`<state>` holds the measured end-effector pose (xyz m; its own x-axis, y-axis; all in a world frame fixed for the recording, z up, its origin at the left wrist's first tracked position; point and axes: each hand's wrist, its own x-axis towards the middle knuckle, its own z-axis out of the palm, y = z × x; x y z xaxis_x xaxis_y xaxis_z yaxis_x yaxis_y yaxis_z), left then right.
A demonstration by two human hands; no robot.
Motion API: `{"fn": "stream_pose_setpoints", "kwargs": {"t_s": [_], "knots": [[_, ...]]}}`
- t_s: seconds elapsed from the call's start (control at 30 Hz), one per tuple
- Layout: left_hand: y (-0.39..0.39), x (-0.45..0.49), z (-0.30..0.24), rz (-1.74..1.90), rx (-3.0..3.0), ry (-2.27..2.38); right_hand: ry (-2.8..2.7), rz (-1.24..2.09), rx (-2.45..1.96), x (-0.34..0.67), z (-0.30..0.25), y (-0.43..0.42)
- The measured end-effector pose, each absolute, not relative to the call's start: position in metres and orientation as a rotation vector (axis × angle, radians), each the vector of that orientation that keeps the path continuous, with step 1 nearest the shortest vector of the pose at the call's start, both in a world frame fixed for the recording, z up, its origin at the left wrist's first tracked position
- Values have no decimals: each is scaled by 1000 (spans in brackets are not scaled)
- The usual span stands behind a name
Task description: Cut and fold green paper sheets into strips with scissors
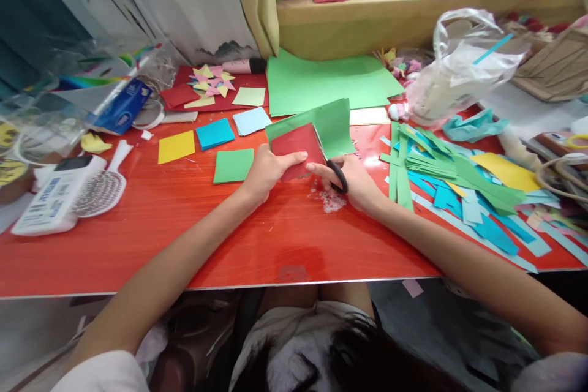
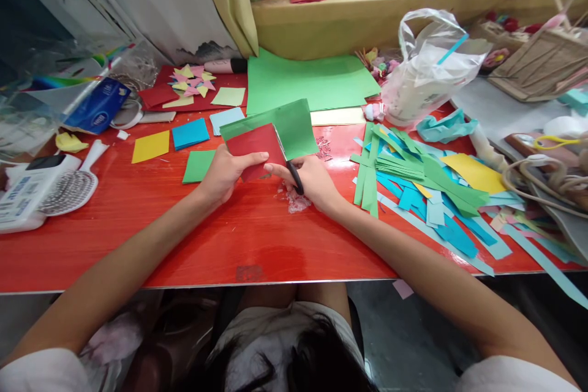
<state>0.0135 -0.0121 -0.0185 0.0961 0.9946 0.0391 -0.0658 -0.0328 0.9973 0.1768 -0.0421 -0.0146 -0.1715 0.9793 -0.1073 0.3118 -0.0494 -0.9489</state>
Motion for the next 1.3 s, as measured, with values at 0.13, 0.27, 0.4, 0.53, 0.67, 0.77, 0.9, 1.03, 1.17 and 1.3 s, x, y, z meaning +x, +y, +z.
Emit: {"fn": "stream_pose_setpoints", "kwargs": {"t_s": [0.13, 0.27, 0.4, 0.53, 0.67, 0.77, 0.9, 1.03, 1.17, 1.3], "knots": [[-13, 12, -19, 1157, 1261, 1096, -1493, 1361, -1327, 176, -15, -41], [-13, 12, -20, 1145, 1245, 1101, -1503, 1338, -1330, 177, -17, -39], [-13, 13, -21, 1148, 1243, 1076, -1528, 1247, -1368, 178, -20, -40], [-13, 13, -22, 1136, 1251, 1070, -1487, 1278, -1366, 176, -19, -41], [-14, 13, -23, 1125, 1278, 1058, -1454, 1362, -1345, 174, -14, -41], [-15, 14, -23, 1109, 1295, 1069, -1466, 1359, -1334, 174, -14, -40], [-15, 14, -22, 1095, 1310, 1104, -1491, 1274, -1355, 177, -19, -39], [-16, 14, -21, 1094, 1307, 1106, -1489, 1256, -1348, 176, -19, -39], [-18, 15, -20, 1060, 1258, 1041, -1429, 1363, -1346, 174, -13, -40], [-21, 18, -21, 1053, 1235, 976, -1432, 1324, -1364, 175, -15, -40]]}}
